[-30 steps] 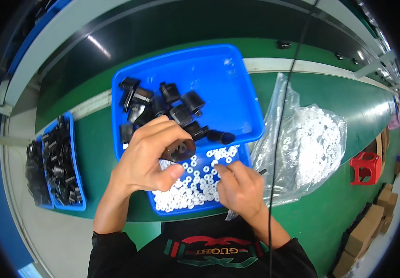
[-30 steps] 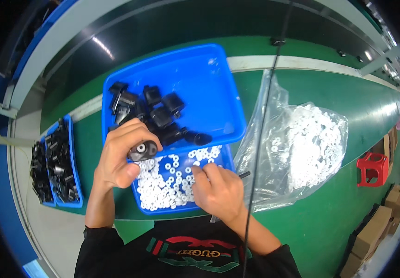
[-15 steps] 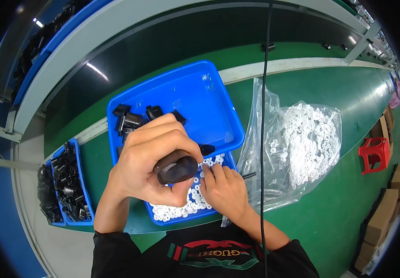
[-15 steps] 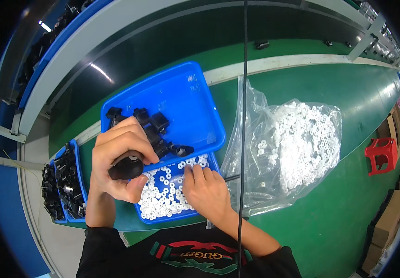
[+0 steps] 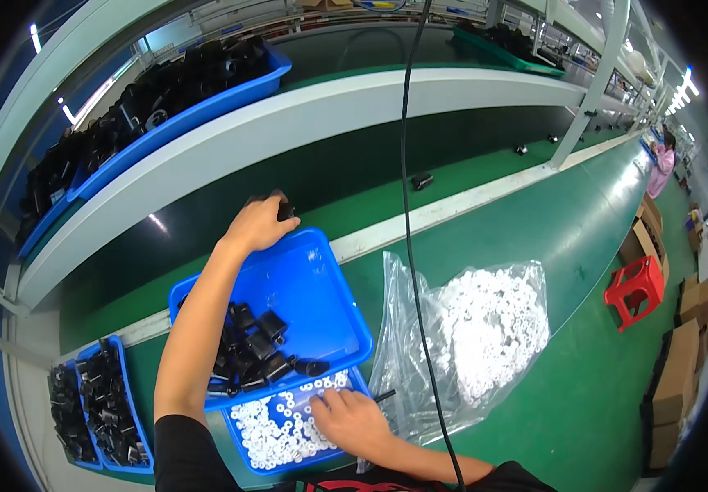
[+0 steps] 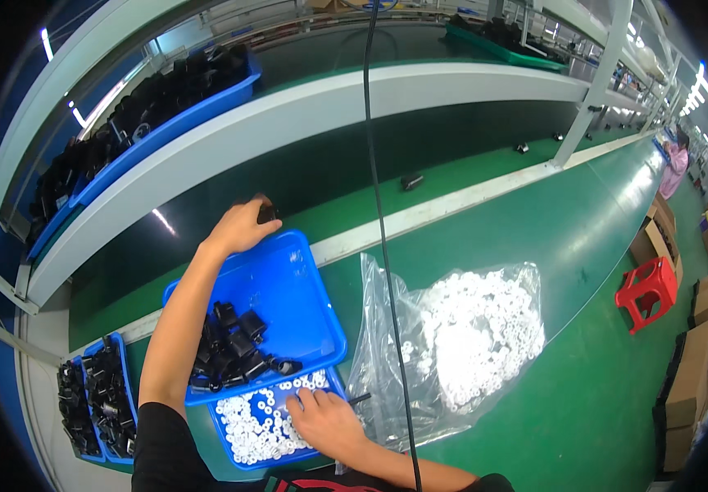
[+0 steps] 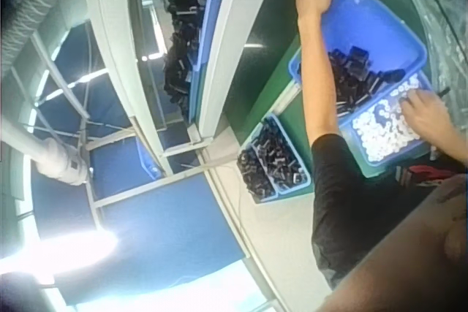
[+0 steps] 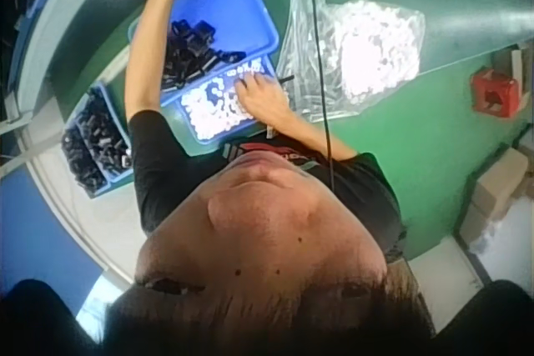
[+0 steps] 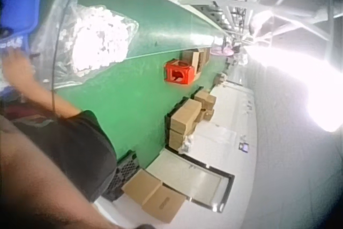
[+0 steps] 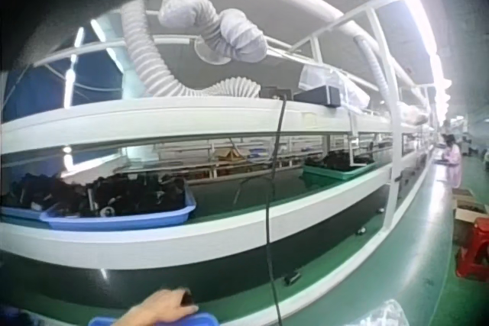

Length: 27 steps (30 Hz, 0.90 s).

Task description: The person repeatedly picks up black cylindrical plastic connectors and small white washers from blue trays. Using a thin black tool, they insert the washers into the connectors one by one. The assembled units are placed back into the tray.

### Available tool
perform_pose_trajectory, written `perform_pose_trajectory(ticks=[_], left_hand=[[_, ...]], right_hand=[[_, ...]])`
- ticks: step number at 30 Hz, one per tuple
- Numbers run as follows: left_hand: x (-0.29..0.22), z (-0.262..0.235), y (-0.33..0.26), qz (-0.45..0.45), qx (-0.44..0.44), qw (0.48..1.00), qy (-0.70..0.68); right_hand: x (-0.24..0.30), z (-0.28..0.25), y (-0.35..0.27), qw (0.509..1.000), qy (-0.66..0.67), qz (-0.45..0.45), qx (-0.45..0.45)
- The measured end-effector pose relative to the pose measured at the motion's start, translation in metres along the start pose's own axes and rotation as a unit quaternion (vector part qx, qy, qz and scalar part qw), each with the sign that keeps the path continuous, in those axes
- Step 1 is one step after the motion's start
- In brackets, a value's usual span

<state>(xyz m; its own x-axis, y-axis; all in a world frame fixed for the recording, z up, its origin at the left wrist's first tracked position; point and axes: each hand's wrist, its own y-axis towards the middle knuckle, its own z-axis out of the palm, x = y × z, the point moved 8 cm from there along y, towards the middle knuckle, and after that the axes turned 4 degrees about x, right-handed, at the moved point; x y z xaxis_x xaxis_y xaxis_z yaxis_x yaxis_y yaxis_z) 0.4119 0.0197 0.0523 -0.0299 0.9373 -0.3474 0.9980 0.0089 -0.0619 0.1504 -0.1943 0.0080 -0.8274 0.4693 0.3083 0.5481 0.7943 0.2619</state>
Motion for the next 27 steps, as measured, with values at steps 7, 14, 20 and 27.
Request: perform_pose_trajectory(ticks=[7, 14, 20, 27], left_hand=[[0.050, 0.045, 0.043, -0.081, 0.154, 0.984, 0.043], [0.030, 0.007, 0.016, -0.067, -0.028, 0.996, 0.060], [-0.093, 0.010, -0.115, 0.178, 0.040, 0.983, -0.034], [-0.087, 0.042, -0.190, 0.171, 0.133, 0.975, -0.055]], right_hand=[[0.007, 0.001, 0.003, 0.999, 0.041, -0.022, 0.006], [0.012, 0.000, 0.003, 0.997, 0.060, -0.037, 0.007], [0.003, -0.001, -0.004, 0.999, 0.028, -0.011, -0.028], [0.008, -0.005, 0.008, 0.998, -0.038, 0.022, -0.046]])
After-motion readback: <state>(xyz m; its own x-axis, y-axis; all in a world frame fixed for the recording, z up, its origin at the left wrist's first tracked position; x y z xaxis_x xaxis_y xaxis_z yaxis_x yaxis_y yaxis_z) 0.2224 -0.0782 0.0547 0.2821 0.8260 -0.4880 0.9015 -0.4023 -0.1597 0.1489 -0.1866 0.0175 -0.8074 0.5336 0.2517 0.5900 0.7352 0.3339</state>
